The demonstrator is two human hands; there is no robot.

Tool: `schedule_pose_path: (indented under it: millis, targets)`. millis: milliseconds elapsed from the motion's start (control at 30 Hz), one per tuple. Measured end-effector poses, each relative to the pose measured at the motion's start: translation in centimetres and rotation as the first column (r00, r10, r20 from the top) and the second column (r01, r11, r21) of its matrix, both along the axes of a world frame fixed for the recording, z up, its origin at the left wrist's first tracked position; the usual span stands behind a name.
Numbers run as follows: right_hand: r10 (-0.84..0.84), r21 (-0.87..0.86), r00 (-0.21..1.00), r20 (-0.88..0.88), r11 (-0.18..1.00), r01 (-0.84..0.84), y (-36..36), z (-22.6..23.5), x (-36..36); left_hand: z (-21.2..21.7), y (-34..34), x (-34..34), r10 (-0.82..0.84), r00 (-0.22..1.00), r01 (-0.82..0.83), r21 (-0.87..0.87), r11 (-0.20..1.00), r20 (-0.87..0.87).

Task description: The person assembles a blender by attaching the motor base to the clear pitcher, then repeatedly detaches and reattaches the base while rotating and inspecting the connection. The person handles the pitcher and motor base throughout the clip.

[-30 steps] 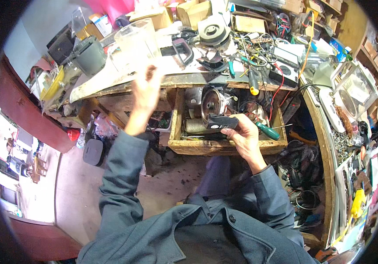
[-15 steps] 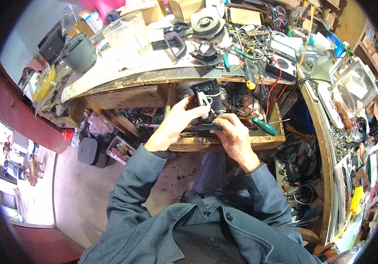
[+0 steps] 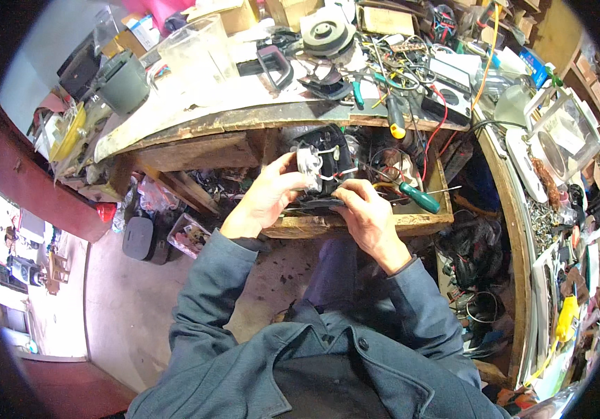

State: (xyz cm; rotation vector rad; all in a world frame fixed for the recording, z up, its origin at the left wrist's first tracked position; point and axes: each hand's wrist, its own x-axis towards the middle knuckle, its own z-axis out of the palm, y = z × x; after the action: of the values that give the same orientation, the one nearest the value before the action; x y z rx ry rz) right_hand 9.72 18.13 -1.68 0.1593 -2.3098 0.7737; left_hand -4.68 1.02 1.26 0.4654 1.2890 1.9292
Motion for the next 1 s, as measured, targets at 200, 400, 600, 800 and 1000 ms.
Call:
schedule_pose_path:
  millis: [200,400,600,800,1000]
  targets:
    - [-0.001,0.051,1.0,0.025,0.999,0.0,0.1,-0.3,0.1,-0.7,-0.1,-0.2,-0.008,1.0,0.008,0.008,1.0,-0.017]
    - [0.011,0.079,1.0,0.024,0.997,-0.012,0.1,-0.5,0.1,-1.4,-0.4,-0.3,0.015,1.0,-0.015,0.055,0.998,0.006]
    - [0.009,0.081,0.999,0.032,0.997,-0.011,0.1,-0.6,0.1,-0.9,-0.9,0.5,0.1,0.994,-0.1,0.0,0.995,-0.033]
    - [0.053,-0.007,0.999,-0.011,0.999,-0.054,0.3,0.0,0.1,0.3,-1.1,1.4,0.112,0.991,-0.111,0.009,0.994,-0.073]
    - [0.061,-0.102,0.997,-0.049,0.993,-0.066,0.3,0.2,0.1,0.8,-0.9,1.3,0.127,0.987,-0.128,-0.004,0.992,-0.097]
